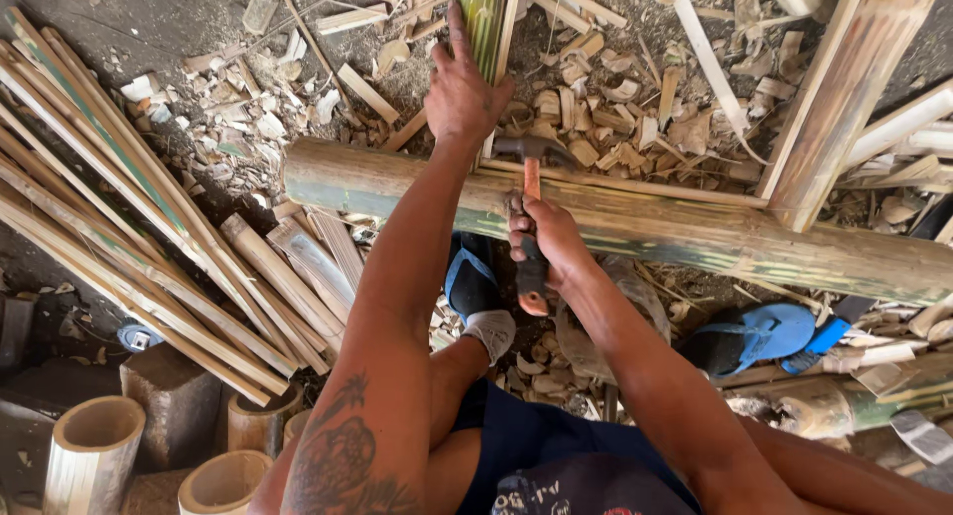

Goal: The person assembles a bamboo frame by cutting bamboo pieces with a hand saw and securing them with nails using a hammer. The person repeatedly saws bamboo segments and hammers nails into joints to join the pieces.

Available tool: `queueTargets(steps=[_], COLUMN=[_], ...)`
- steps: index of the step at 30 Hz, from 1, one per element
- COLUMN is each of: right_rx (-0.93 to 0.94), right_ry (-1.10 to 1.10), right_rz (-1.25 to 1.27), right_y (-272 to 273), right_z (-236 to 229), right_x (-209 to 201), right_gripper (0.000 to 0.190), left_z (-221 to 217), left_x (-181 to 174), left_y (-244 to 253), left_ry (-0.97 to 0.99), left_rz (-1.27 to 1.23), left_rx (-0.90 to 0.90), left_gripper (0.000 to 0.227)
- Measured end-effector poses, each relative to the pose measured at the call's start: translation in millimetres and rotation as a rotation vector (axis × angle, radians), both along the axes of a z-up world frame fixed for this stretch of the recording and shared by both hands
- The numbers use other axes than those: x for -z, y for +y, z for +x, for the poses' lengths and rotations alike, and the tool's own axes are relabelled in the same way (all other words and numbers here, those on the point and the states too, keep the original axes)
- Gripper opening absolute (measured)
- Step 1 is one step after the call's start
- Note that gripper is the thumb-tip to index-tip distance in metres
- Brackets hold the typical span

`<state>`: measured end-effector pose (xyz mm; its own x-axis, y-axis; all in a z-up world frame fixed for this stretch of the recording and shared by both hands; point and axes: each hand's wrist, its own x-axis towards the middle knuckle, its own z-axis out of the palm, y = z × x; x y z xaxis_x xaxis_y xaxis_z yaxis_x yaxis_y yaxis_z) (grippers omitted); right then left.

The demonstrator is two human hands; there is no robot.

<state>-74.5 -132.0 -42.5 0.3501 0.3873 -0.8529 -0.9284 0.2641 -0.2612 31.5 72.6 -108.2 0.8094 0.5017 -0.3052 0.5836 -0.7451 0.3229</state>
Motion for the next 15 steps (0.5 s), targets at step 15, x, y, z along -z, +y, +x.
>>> queueTargets(steps=[15], right_rx=[-0.353], right_ry=[-0.437], right_rz=[-0.215], right_y=[-21], right_z=[69], right_x=[13], right_gripper=[0.013], left_z=[35], left_x=[-7], left_y=[11], left_ry=[-0.036], left_rz=[-0.068], left_rx=[-0.075], left_gripper=[0.128])
